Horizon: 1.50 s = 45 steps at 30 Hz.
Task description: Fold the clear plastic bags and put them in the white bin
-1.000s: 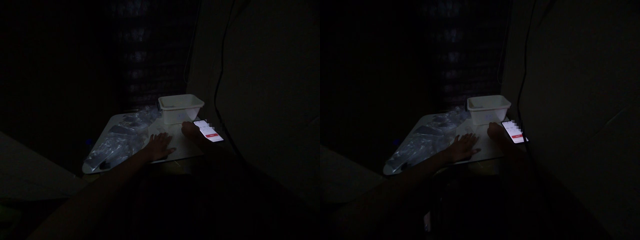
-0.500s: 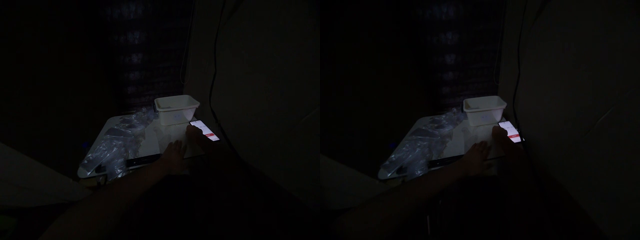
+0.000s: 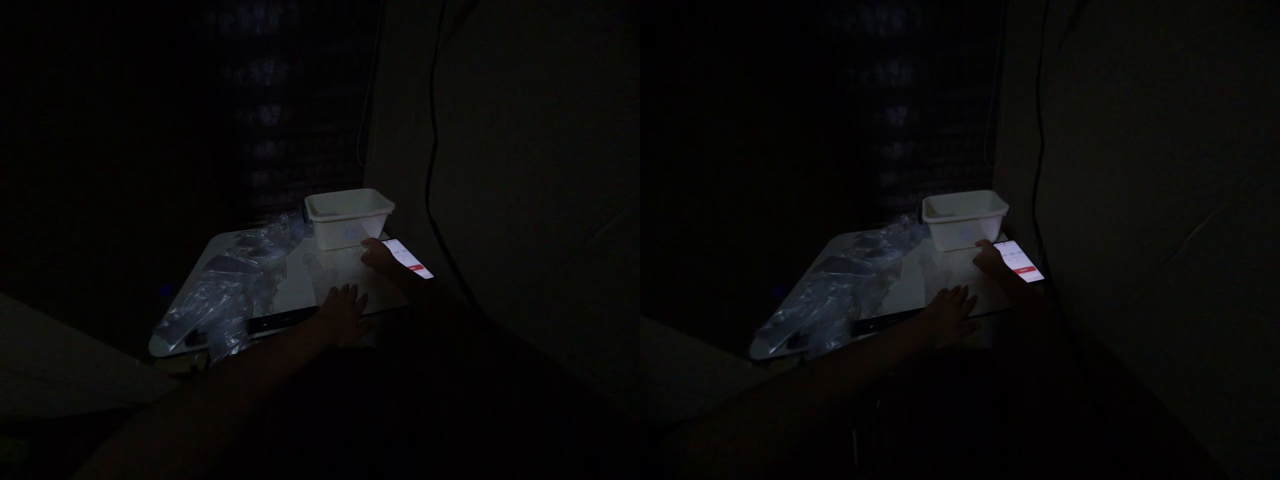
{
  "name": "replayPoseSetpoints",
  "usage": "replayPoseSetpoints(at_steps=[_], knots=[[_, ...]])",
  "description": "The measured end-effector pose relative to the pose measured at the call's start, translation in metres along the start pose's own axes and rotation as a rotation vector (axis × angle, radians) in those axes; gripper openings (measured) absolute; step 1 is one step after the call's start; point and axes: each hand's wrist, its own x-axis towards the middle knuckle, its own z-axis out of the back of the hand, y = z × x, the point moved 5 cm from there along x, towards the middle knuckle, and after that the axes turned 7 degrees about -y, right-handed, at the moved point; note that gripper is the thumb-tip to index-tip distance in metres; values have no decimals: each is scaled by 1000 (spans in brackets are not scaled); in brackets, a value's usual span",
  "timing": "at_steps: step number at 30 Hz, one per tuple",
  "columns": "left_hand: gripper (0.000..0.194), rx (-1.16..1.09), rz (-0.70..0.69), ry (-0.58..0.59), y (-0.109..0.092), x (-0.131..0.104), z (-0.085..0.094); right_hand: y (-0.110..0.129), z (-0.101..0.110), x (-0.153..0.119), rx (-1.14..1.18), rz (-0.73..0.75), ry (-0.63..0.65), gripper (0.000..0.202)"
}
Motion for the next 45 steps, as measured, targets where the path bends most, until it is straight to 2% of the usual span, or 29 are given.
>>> replayPoseSetpoints(at_steps=[2, 6, 11, 15, 17, 20, 22, 25, 28, 30, 33, 36, 41, 45], knots=[[62, 12, 0, -10, 0, 2, 1, 2, 1, -1, 18, -44, 35, 28], [62, 19, -7, -41, 0, 3, -1, 8, -4, -5, 265, -183, 178, 29], [58, 12, -31, -102, 2, 6, 2, 13, -16, -11, 481, -374, 318, 17], [46, 1, 16, -171, 20, 12, 15, 8, -23, -14, 528, -471, 369, 28], [38, 26, 111, -157, 36, 15, 18, 6, -22, -13, 437, -416, 358, 30], [33, 47, 211, -90, 58, 13, 16, 8, -15, -10, 143, -197, 276, 20], [34, 46, 191, -64, 64, 11, 12, 14, -12, -12, -56, -45, 259, 22], [42, 45, 108, -71, 66, 7, 5, 24, -12, -19, -269, 125, 305, 32], [53, 38, 66, -49, 63, 4, -2, 34, -10, -22, -400, 223, 299, 27], [56, 36, 44, -26, 61, 4, -6, 37, -9, -22, -466, 231, 291, 23], [57, 54, 20, -22, 58, 5, -8, 37, -10, -22, -475, 193, 284, 23], [55, 59, 16, -47, 57, 5, -6, 35, -11, -22, -338, 202, 245, 20], [47, 51, 6, -108, 59, 7, -1, 32, -20, -22, -196, 341, 248, 17], [50, 71, 111, -170, 66, 9, 2, 30, -26, -24, -160, 430, 266, 17]])
